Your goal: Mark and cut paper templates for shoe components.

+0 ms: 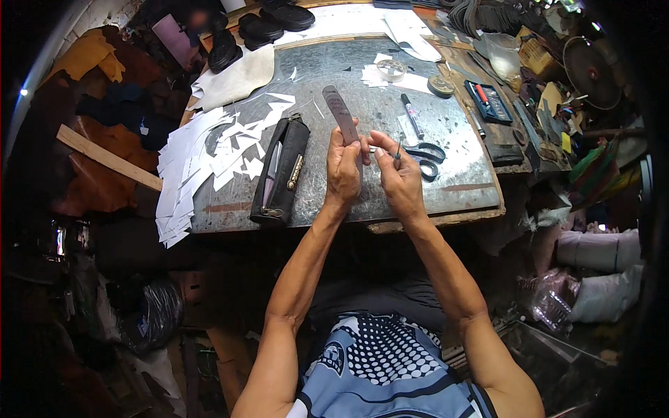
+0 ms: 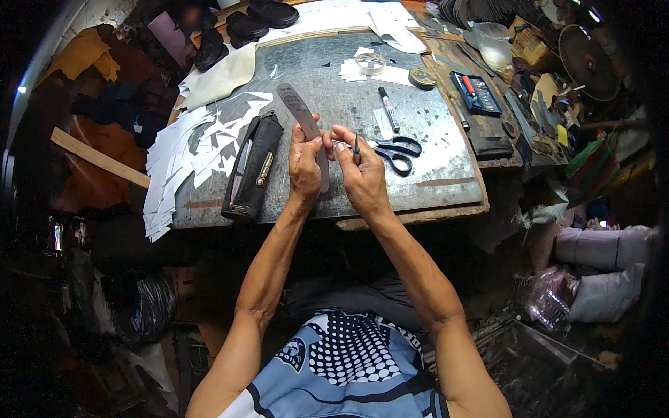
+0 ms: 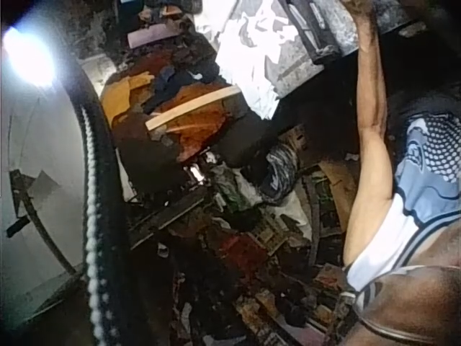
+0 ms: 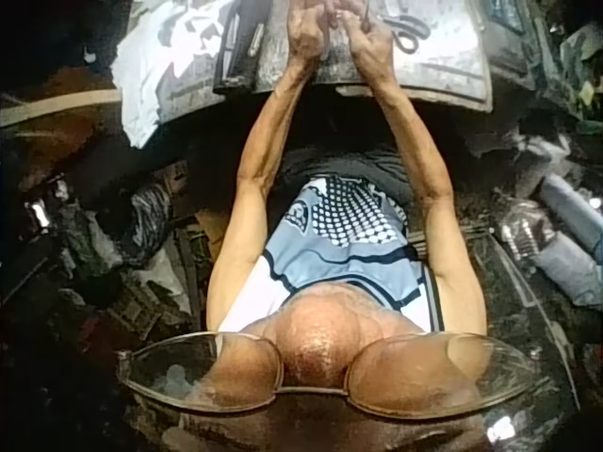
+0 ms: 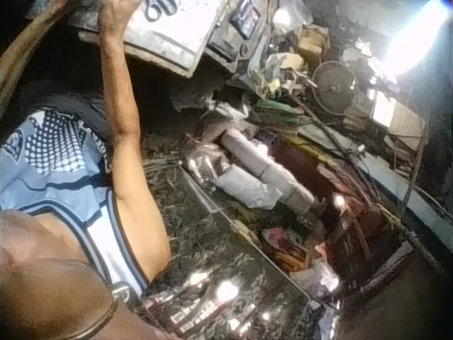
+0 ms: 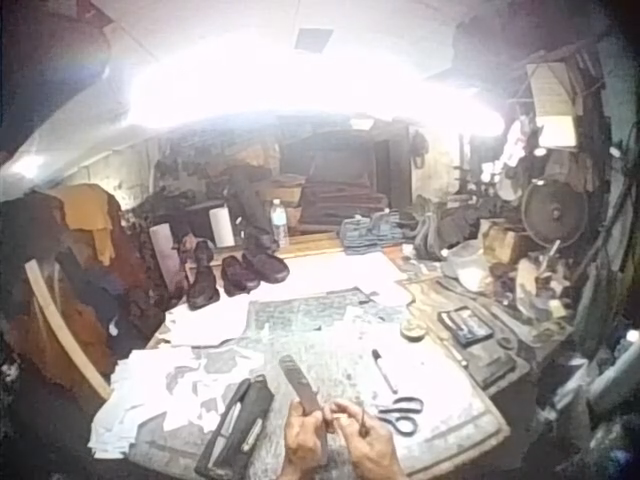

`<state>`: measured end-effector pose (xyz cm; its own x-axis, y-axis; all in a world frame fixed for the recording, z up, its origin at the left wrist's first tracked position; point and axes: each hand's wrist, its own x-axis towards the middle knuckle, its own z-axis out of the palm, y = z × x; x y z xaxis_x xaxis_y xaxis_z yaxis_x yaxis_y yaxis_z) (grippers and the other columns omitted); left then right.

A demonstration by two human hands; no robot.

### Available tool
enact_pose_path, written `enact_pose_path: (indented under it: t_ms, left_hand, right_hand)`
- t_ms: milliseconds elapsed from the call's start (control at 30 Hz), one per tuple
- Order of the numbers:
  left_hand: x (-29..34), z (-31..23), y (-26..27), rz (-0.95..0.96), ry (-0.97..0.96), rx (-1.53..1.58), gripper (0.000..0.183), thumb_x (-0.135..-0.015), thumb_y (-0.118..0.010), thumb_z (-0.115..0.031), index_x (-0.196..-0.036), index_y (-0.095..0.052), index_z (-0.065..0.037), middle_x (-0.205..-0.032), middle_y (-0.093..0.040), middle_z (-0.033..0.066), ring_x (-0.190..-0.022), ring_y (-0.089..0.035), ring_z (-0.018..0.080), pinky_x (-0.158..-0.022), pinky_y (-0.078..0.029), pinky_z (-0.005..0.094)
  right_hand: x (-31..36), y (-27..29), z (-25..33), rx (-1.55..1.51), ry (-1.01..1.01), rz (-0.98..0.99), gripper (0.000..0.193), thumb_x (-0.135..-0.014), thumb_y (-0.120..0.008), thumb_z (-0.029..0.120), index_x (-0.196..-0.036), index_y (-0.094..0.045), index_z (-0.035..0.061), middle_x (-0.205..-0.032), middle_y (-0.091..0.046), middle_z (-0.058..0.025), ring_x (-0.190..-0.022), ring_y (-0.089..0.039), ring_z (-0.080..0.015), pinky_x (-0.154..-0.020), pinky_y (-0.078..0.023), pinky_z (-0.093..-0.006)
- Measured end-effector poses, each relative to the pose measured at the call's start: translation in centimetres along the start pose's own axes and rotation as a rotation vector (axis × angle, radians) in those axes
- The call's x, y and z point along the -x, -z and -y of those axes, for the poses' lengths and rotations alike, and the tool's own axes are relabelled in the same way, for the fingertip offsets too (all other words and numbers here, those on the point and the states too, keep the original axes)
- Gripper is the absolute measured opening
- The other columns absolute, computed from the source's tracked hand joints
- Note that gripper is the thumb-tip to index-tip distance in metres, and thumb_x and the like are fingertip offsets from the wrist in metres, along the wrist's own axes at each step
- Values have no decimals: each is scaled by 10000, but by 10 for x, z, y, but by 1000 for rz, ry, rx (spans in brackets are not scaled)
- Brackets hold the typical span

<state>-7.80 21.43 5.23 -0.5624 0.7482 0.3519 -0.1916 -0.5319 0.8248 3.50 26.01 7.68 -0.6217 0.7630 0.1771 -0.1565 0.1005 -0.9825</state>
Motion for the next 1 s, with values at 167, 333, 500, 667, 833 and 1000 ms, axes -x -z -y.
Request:
enact_pose_path:
  t_ms: [167,333,500,667,833,1000]
  left_hand:
    - [-3,-2,-5,-19,-51,-53,343,-921,-390,-104,-1240,-443,8,-829,-532,40,-791,-509,118,-757,-455,294]
    - [3,-2,-1,-24,15,-60,368,-913,-374,-134,-1252,-410,7,-867,-565,68,-835,-577,137,-823,-491,298]
    - [6,-4,1,-33,77,-88,347,-934,-363,-154,-1231,-423,15,-860,-565,62,-801,-579,132,-773,-507,284]
    - [7,-2,3,-64,149,-21,314,-949,-367,-149,-1205,-471,1,-813,-555,51,-720,-529,109,-665,-471,254]
    - [9,-1,0,-36,218,11,326,-967,-348,-171,-1226,-477,-21,-867,-568,53,-743,-556,105,-672,-483,246]
    - [11,-1,-2,-29,243,16,349,-989,-328,-214,-1253,-477,-39,-964,-588,55,-809,-599,107,-703,-507,246]
  right_hand:
    - [-1,1,1,31,112,-7,327,-982,-502,99,-1284,-553,-17,-1130,-624,-103,-895,-596,-98,-802,-486,-241]
    - [0,2,-6,16,76,-11,316,-984,-501,110,-1270,-565,-8,-1144,-617,-128,-993,-621,-168,-877,-501,-297]
    - [1,-1,-3,65,99,-24,299,-979,-505,103,-1246,-576,-11,-1100,-610,-112,-937,-625,-147,-805,-518,-276]
    - [-9,0,10,195,156,-40,288,-952,-525,48,-1226,-578,-24,-1044,-594,-96,-803,-621,-104,-641,-522,-217]
    - [-21,-4,9,231,308,-10,301,-903,-558,-14,-1198,-610,17,-1056,-598,-104,-689,-591,-83,-528,-489,-228]
    - [-22,-8,5,441,447,-32,370,-838,-609,-18,-1199,-628,61,-1077,-603,-124,-692,-615,-134,-575,-515,-265]
